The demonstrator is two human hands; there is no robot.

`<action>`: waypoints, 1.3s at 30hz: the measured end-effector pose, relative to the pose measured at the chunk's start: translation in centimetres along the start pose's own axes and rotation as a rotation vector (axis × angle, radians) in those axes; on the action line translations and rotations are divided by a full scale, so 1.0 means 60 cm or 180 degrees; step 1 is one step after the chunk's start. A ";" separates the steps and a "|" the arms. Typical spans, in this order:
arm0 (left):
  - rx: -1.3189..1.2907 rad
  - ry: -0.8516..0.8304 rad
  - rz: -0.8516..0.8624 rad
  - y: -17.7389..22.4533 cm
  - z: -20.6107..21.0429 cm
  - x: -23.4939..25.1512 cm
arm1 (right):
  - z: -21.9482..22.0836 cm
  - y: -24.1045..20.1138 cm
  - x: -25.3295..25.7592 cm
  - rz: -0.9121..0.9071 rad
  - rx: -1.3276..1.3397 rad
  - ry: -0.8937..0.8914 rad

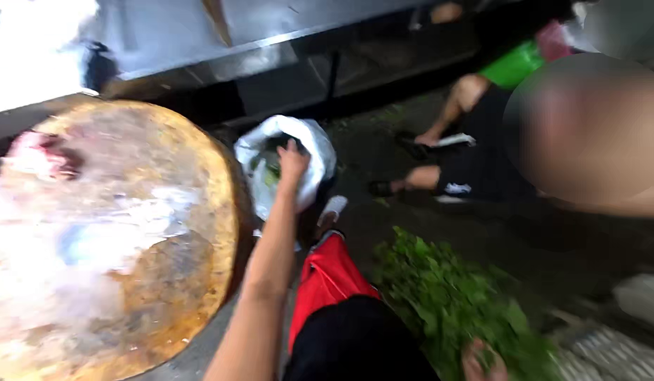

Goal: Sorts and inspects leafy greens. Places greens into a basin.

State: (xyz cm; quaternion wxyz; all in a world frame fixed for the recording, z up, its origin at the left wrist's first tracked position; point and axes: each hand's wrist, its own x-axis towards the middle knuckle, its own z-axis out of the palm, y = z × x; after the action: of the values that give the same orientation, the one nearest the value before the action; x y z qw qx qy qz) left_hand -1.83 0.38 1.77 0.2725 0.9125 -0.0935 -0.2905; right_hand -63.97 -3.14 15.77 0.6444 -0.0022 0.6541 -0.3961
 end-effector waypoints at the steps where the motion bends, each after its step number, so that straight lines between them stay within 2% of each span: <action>1: -0.0168 -0.0049 0.0379 0.010 -0.004 -0.041 | -0.002 0.001 0.014 -0.0026 -0.0017 0.0168; 3: -0.0473 -0.0406 0.0743 0.012 -0.008 -0.148 | -0.013 0.008 0.033 -0.0186 -0.0350 0.0338; 5: -0.0781 -0.0730 0.0778 -0.029 0.001 -0.275 | -0.022 0.018 0.042 -0.0303 -0.0734 0.0227; 9: -0.1252 -0.1340 0.0478 -0.168 0.056 -0.485 | -0.037 0.057 0.035 -0.0275 -0.1220 -0.0091; 12: -0.1435 -0.1904 0.0350 -0.200 0.081 -0.612 | -0.030 0.100 0.026 -0.0212 -0.1445 -0.0262; 16: -0.1511 -0.2589 0.0609 -0.223 0.108 -0.690 | -0.013 0.184 -0.011 -0.0002 -0.1916 -0.0402; 18: -0.1398 -0.2815 0.0483 -0.243 0.113 -0.711 | -0.010 0.236 -0.037 0.0028 -0.2247 -0.0461; 22: -0.1346 -0.3280 -0.0569 -0.303 0.105 -0.761 | -0.030 0.360 -0.102 -0.0180 -0.3052 -0.0665; 24: -0.1660 -0.3381 -0.1149 -0.356 0.091 -0.786 | -0.053 0.432 -0.134 -0.0328 -0.3450 -0.0864; 28: -0.3117 -0.3033 -0.2030 -0.514 0.060 -0.832 | -0.113 0.586 -0.230 -0.0415 -0.4278 -0.1278; 31: -0.4393 -0.2619 -0.2502 -0.641 0.018 -0.878 | -0.164 0.691 -0.306 -0.0062 -0.4888 -0.1552; 35: -0.5513 -0.1664 -0.2823 -0.788 -0.068 -0.937 | -0.208 0.840 -0.392 0.0202 -0.5773 -0.2133; 39: -0.6534 -0.0740 -0.2963 -0.922 -0.117 -1.004 | -0.254 0.973 -0.478 0.0266 -0.6773 -0.2862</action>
State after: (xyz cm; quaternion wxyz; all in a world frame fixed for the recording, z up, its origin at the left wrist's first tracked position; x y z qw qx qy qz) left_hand -46.04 69.43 4.92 0.7474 0.1712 0.5128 -0.3861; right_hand -42.34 59.49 7.32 0.5039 -0.6631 0.3681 0.4134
